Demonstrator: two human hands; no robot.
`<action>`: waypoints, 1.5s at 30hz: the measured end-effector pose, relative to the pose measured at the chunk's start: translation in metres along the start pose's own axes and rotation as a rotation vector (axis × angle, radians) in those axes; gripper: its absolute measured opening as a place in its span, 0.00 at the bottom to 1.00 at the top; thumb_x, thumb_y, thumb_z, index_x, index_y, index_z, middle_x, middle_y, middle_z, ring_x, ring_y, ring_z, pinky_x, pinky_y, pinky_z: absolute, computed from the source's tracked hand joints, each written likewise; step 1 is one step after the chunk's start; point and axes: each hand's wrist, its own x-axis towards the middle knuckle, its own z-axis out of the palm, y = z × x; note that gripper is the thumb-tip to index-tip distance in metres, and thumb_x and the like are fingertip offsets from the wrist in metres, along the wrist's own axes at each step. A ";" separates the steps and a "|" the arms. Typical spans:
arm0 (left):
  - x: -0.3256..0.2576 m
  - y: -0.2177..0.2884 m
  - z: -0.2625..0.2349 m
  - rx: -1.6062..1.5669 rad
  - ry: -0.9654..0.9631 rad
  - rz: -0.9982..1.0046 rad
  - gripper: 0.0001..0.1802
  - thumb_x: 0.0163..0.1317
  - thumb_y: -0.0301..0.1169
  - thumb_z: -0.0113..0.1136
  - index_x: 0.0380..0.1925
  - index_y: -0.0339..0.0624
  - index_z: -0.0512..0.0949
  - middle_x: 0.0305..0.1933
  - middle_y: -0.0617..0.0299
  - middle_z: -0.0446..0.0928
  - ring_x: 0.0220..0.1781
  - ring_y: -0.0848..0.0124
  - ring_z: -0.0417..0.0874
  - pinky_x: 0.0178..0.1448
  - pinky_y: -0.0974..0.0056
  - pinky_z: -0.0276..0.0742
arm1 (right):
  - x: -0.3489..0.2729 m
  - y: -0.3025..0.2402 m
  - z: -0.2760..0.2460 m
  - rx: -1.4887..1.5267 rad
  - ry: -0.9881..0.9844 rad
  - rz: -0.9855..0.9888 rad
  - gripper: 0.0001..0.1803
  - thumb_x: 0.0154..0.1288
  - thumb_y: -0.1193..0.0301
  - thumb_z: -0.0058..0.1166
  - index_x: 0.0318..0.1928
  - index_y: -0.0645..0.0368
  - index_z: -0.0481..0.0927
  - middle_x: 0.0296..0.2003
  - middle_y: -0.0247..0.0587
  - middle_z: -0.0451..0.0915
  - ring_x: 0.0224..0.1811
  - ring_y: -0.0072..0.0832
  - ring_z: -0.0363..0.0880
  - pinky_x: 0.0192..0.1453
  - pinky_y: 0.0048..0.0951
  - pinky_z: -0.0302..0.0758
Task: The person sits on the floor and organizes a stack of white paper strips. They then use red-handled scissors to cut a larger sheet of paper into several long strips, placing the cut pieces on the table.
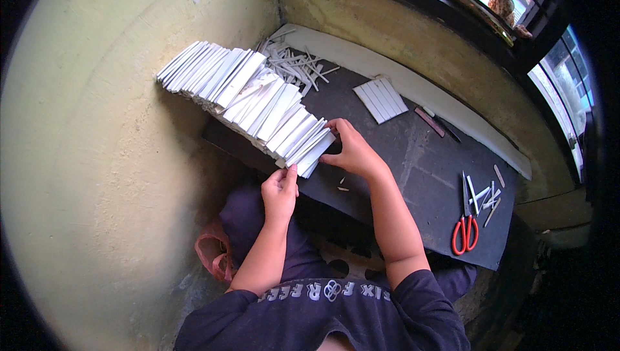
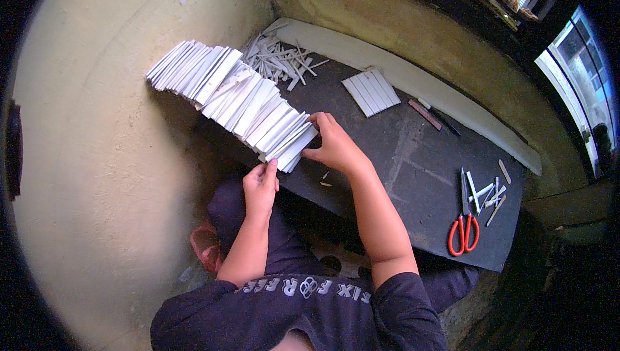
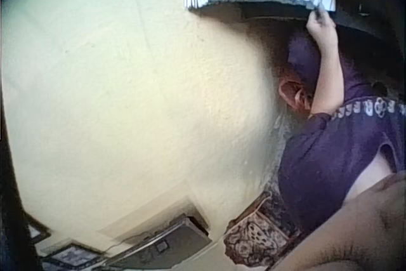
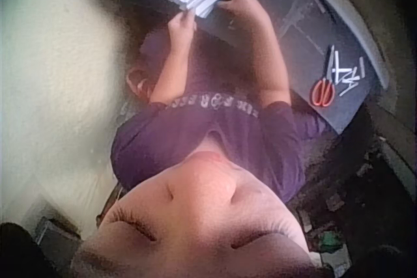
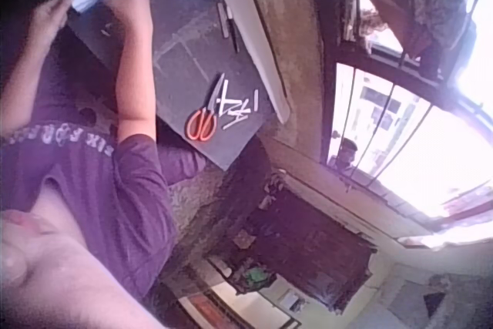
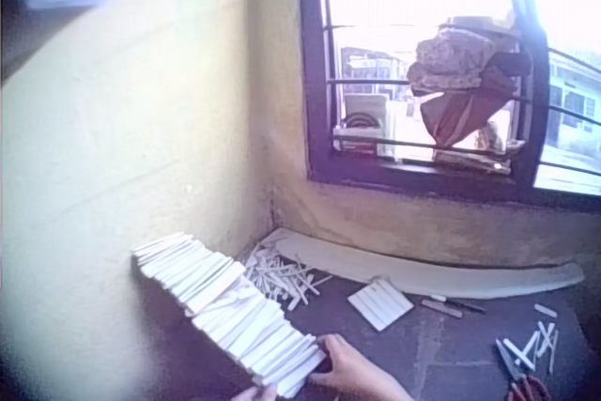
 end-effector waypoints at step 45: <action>-0.005 0.010 -0.001 0.448 0.136 0.532 0.15 0.50 0.24 0.65 0.38 0.35 0.72 0.21 0.66 0.60 0.24 0.76 0.60 0.28 0.71 0.62 | 0.024 0.009 0.000 0.165 0.095 -0.021 0.16 0.57 0.67 0.58 0.44 0.60 0.78 0.42 0.42 0.73 0.44 0.33 0.75 0.48 0.30 0.72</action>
